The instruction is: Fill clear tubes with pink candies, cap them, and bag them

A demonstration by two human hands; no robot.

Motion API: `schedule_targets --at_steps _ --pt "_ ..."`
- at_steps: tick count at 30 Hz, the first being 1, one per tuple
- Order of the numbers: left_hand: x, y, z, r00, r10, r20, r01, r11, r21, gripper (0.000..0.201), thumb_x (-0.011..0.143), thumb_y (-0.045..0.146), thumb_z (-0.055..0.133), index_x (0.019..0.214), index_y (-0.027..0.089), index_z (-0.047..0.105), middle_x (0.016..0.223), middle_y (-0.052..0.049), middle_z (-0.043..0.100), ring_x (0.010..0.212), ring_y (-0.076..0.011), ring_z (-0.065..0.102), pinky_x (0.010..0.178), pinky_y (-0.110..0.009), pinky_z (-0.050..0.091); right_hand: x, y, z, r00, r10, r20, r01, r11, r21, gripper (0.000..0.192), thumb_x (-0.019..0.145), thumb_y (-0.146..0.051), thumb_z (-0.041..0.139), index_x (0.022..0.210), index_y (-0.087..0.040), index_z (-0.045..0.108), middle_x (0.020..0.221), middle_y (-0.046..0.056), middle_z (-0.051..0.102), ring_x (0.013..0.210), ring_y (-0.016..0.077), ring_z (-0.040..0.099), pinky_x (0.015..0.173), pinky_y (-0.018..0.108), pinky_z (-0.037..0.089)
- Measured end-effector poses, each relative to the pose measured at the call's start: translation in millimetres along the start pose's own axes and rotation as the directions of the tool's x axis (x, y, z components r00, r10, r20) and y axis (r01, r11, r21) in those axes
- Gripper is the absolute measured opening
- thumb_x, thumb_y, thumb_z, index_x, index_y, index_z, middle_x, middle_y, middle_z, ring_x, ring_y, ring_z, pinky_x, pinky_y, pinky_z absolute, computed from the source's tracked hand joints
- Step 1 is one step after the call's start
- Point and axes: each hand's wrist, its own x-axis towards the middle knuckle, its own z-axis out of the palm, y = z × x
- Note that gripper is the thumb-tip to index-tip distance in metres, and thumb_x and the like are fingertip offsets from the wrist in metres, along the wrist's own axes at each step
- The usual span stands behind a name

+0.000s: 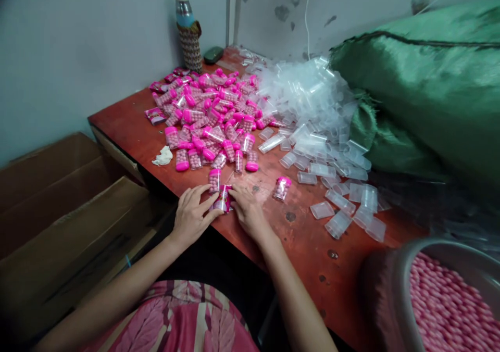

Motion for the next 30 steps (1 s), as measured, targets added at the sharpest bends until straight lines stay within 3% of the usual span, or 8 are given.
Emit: schedule_targets --at_steps 5,15,18,22,24,26,28,30 --pt "-6.2 -2.7 0.9 1.000 -0.022 -0.003 0.022 0.999 0.030 0.029 0.080 0.032 0.051 0.107 0.025 0.060 0.118 -0.007 0.054 0.115 -0.0257 0.040 0.100 -0.047 0.023 -26.8 -16.4 -13.9 0.961 0.221 -0.168 -0.211 0.975 0.074 0.026 0.084 -0.025 0.046 0.106 -0.024 0.058 0.113 0.005 0.058 0.106 0.0201 0.053 0.091 0.040 0.042" --pt "-5.2 -4.1 2.9 0.988 -0.087 -0.130 0.073 0.992 -0.106 0.019 0.080 0.025 0.053 0.094 0.026 0.065 0.111 -0.004 0.059 0.112 -0.0229 0.043 0.099 -0.046 0.025 -18.1 -43.9 8.6 0.936 0.278 -0.217 -0.238 0.952 0.195 0.023 0.082 -0.025 0.048 0.101 -0.026 0.060 0.101 0.003 0.063 0.092 0.0209 0.059 0.085 0.039 0.045" --pt "-5.4 -4.4 1.0 0.978 -0.095 -0.184 0.058 0.979 -0.198 0.022 0.079 0.024 0.054 0.099 0.026 0.064 0.112 -0.005 0.059 0.112 -0.0224 0.044 0.098 -0.045 0.028 -12.7 -54.2 14.7 0.871 0.446 -0.206 -0.340 0.851 0.401 0.027 0.078 -0.030 0.054 0.104 -0.024 0.057 0.095 0.004 0.065 0.084 0.0198 0.060 0.079 0.036 0.047" --pt "-3.2 0.5 -10.2 0.983 -0.114 -0.143 0.047 0.912 -0.407 0.026 0.076 0.024 0.058 0.101 0.028 0.063 0.112 -0.004 0.059 0.113 -0.0230 0.044 0.098 -0.043 0.031 -3.2 -59.9 20.4 0.834 0.549 -0.047 -0.301 0.525 0.796 0.033 0.074 -0.030 0.059 0.105 -0.021 0.051 0.087 0.002 0.065 0.076 0.0156 0.060 0.071 0.029 0.048" --pt "-1.6 2.8 -17.3 0.971 -0.234 -0.049 0.161 0.792 -0.589 0.036 0.074 0.028 0.061 0.110 0.027 0.058 0.114 -0.005 0.057 0.110 -0.0235 0.046 0.095 -0.040 0.035 1.4 -59.5 19.2 0.816 0.578 0.008 -0.288 0.395 0.872 0.037 0.071 -0.029 0.063 0.104 -0.020 0.049 0.079 0.000 0.064 0.069 0.0134 0.060 0.067 0.027 0.048" --pt "0.2 3.8 -23.1 0.912 -0.375 0.165 0.356 0.528 -0.771 0.043 0.074 0.034 0.059 0.115 0.022 0.054 0.110 -0.009 0.059 0.100 -0.0239 0.054 0.086 -0.039 0.044 4.8 -59.1 16.2 0.805 0.591 0.058 -0.311 0.336 0.889 0.043 0.065 -0.028 0.068 0.103 -0.020 0.048 0.072 -0.002 0.063 0.064 0.0127 0.059 0.063 0.025 0.047" --pt "2.2 4.2 -26.5 0.827 -0.372 0.420 0.514 0.203 -0.833 0.039 0.077 0.038 0.055 0.108 0.015 0.058 0.099 -0.011 0.063 0.086 -0.0223 0.060 0.076 -0.037 0.050 6.5 -59.6 13.7 0.803 0.589 0.093 -0.348 0.336 0.875 0.047 0.062 -0.029 0.071 0.102 -0.019 0.049 0.069 -0.003 0.061 0.060 0.0120 0.057 0.059 0.024 0.046" --pt "4.0 4.1 -27.3 0.774 -0.284 0.566 0.586 -0.016 -0.810 0.033 0.076 0.038 0.055 0.092 0.010 0.064 0.087 -0.010 0.065 0.077 -0.0199 0.061 0.072 -0.036 0.051 6.4 -60.1 13.0 0.802 0.591 0.092 -0.380 0.386 0.841 0.049 0.060 -0.031 0.072 0.102 -0.018 0.049 0.064 -0.004 0.058 0.054 0.0104 0.054 0.053 0.022 0.043"
